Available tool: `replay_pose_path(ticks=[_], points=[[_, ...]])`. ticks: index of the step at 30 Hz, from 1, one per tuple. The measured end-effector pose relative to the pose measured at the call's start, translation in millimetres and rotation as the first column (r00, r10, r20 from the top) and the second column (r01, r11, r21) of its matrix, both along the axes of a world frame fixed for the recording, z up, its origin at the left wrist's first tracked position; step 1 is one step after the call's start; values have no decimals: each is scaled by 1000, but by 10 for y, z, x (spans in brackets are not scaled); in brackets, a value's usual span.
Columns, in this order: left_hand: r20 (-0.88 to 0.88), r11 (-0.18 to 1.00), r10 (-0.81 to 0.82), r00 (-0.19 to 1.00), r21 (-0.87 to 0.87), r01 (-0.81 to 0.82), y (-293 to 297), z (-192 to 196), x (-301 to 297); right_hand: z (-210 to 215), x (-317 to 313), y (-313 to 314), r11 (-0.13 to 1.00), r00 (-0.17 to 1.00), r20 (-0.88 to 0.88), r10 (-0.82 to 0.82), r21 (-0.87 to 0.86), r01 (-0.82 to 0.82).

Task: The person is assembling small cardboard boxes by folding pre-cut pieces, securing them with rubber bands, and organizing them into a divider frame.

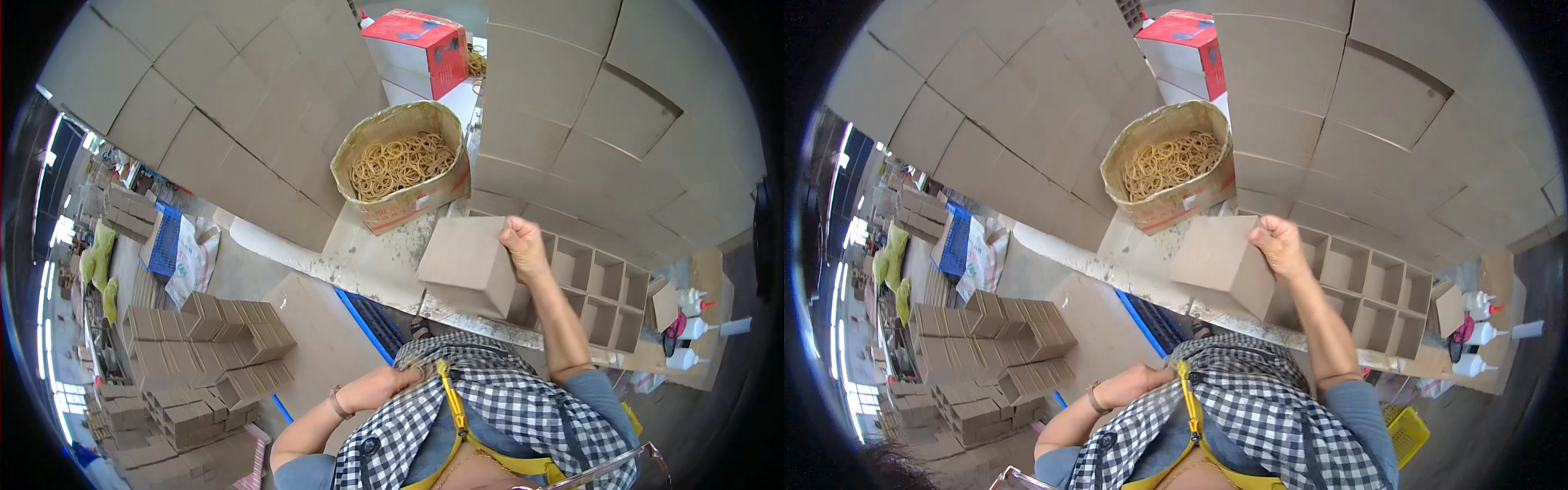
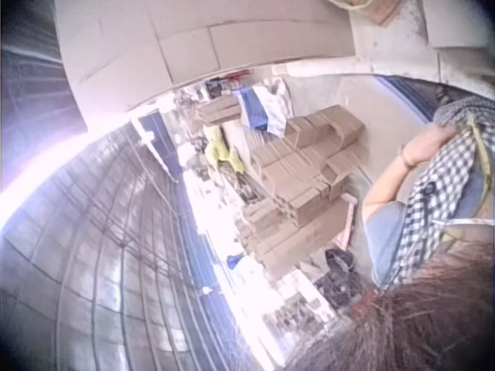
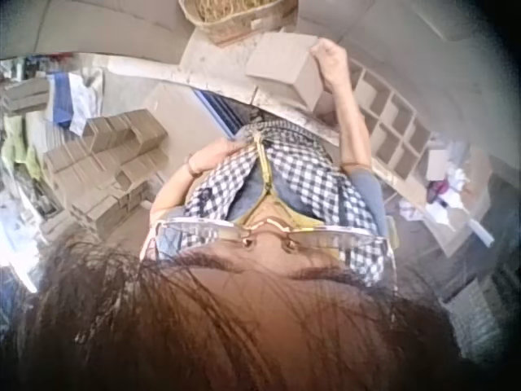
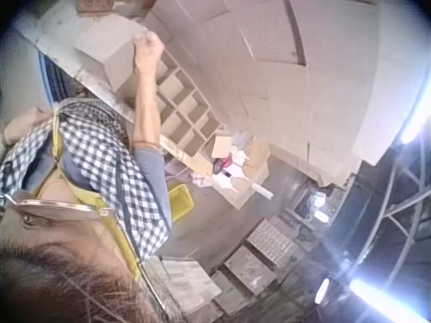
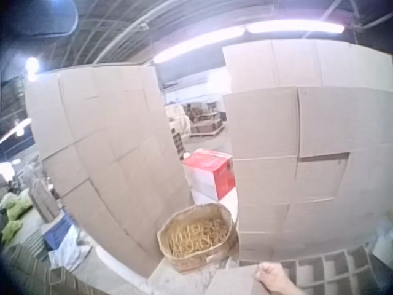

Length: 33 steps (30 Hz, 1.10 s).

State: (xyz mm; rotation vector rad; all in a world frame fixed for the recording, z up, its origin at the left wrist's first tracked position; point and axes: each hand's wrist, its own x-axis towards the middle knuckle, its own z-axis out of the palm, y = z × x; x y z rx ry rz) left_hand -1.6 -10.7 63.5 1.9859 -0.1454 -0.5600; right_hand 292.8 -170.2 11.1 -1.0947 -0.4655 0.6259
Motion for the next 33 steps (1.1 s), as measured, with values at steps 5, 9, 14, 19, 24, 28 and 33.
replay_pose_path(ticks=[5,9,14,19,24,28,33], points=[[369,861,467,804,17,-508,824,-18,369,342,-309,33,966,938,331,100,-259,-12],[672,663,491,554,124,-738,1655,151,1060,-2,-739,71,896,450,823,347,-433,101],[773,643,205,600,355,-679,2162,108,2294,-588,-1077,-43,748,140,797,588,-601,281],[644,628,155,749,521,-578,2391,-547,2759,-853,-1261,-35,617,264,767,585,-632,468],[543,583,274,794,563,-586,2200,-641,2737,-1083,-1255,-7,557,309,782,542,-609,564],[683,616,378,625,319,-721,2016,-569,2506,-1140,-1245,-23,538,313,775,549,-614,578],[857,582,366,362,92,-808,1825,-718,1714,-1110,-1193,28,457,494,658,568,-752,475]])
